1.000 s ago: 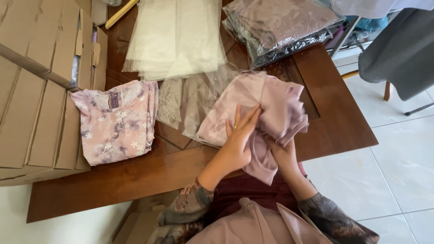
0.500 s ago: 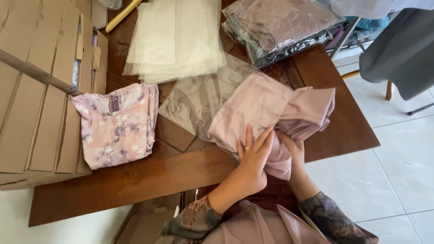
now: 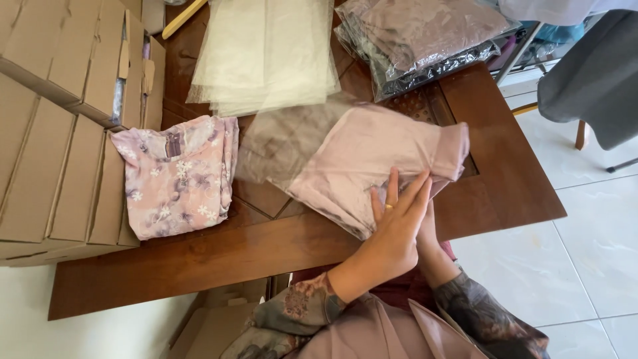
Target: Folding clothes and placing them into individual plastic packaging bags.
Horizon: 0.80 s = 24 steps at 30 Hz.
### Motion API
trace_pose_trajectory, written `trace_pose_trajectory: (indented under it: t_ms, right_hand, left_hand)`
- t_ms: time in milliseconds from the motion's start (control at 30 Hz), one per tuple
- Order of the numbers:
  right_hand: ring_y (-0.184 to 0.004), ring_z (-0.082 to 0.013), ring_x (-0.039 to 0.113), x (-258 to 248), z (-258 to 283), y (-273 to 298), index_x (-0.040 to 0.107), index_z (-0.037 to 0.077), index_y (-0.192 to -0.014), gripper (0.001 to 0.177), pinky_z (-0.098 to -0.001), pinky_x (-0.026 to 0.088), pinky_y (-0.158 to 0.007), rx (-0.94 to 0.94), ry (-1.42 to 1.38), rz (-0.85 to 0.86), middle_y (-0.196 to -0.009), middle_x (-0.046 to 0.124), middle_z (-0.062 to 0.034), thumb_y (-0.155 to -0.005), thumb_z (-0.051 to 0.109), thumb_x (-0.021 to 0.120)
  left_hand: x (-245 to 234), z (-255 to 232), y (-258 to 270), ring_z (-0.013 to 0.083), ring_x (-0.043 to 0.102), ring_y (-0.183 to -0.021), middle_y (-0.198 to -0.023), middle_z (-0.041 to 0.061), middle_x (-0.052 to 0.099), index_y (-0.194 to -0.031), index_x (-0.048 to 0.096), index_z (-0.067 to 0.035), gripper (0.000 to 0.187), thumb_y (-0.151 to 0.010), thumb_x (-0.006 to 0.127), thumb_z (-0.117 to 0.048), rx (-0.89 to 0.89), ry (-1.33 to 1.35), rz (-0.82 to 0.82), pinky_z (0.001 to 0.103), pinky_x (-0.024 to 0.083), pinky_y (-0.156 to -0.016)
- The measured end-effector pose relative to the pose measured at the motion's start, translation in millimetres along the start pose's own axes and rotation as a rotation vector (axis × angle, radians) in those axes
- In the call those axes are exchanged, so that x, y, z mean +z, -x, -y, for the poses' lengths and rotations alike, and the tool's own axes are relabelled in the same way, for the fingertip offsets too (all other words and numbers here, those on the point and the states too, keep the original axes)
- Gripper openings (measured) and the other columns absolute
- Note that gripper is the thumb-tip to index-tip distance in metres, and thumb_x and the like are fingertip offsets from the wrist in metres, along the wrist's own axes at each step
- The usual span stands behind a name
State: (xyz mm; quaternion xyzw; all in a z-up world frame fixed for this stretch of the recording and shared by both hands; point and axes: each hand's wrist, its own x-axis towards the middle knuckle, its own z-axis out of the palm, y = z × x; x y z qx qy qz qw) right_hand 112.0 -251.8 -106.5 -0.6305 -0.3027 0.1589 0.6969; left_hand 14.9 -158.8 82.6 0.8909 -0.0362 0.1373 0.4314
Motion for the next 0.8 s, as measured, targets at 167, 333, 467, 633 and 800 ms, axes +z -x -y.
trace_pose_trajectory:
  t_ms: [167,333,467,633,800]
  right_hand:
    - [-0.098,-0.0342,0.061,-21.0,-119.6,4.1,0.057,0.005,-0.133,0.033,-0.0482,0.054,-0.096,0.327,0.101,-0.229,-0.106,0.062,-0.0224,-0.122,0.026,0.033]
    - [-0.124,-0.0242,0.052,19.5,-6.0,-3.9,0.034,0.016,-0.145,0.044,-0.0424,0.046,-0.098,0.507,-0.800,-0.254,-0.132,0.050,-0.0138,-0.107,0.035,0.028]
    - [-0.137,-0.0222,0.043,12.7,-40.2,2.5,0.011,0.007,-0.160,0.060,-0.0365,0.041,-0.109,0.240,-0.191,-0.024,-0.152,0.037,-0.0155,-0.107,0.017,0.038]
    - [-0.130,-0.0257,0.051,-6.5,-68.3,4.5,0.025,-0.003,-0.158,0.059,-0.0389,0.044,-0.107,-0.018,0.456,0.071,-0.141,0.048,-0.0199,-0.106,0.015,0.047]
    - [-0.124,-0.0251,0.054,-12.8,-53.1,-12.8,0.034,-0.003,-0.151,0.055,-0.0385,0.046,-0.104,0.101,0.456,0.103,-0.134,0.054,-0.0184,-0.103,0.018,0.052]
  left_hand:
    - [-1.3,8.6,28.6,0.0518,0.000,-0.161,-0.172,0.014,0.022,-0.157,0.031,0.002,0.089,-0.072,0.049,0.018,0.018,-0.071,0.036,0.078,-0.007,-0.117]
    - [-9.5,11.6,22.6,0.0519,0.000,-0.160,-0.171,0.013,0.025,-0.157,0.033,0.000,0.090,-0.071,0.049,0.019,-0.002,-0.056,0.018,0.079,-0.009,-0.114]
    - [-21.3,14.3,6.8,0.0492,0.005,-0.162,-0.170,0.010,0.030,-0.159,0.035,-0.004,0.087,-0.075,0.050,0.017,0.068,-0.078,-0.117,0.077,-0.007,-0.118]
    - [-11.2,12.3,8.0,0.0482,0.004,-0.163,-0.171,0.012,0.027,-0.160,0.032,-0.002,0.090,-0.074,0.048,0.019,0.094,-0.039,-0.067,0.076,-0.010,-0.119]
    - [-9.8,7.1,12.0,0.0463,0.005,-0.163,-0.171,0.012,0.027,-0.159,0.033,-0.001,0.091,-0.072,0.047,0.020,0.077,0.004,-0.016,0.074,-0.010,-0.120]
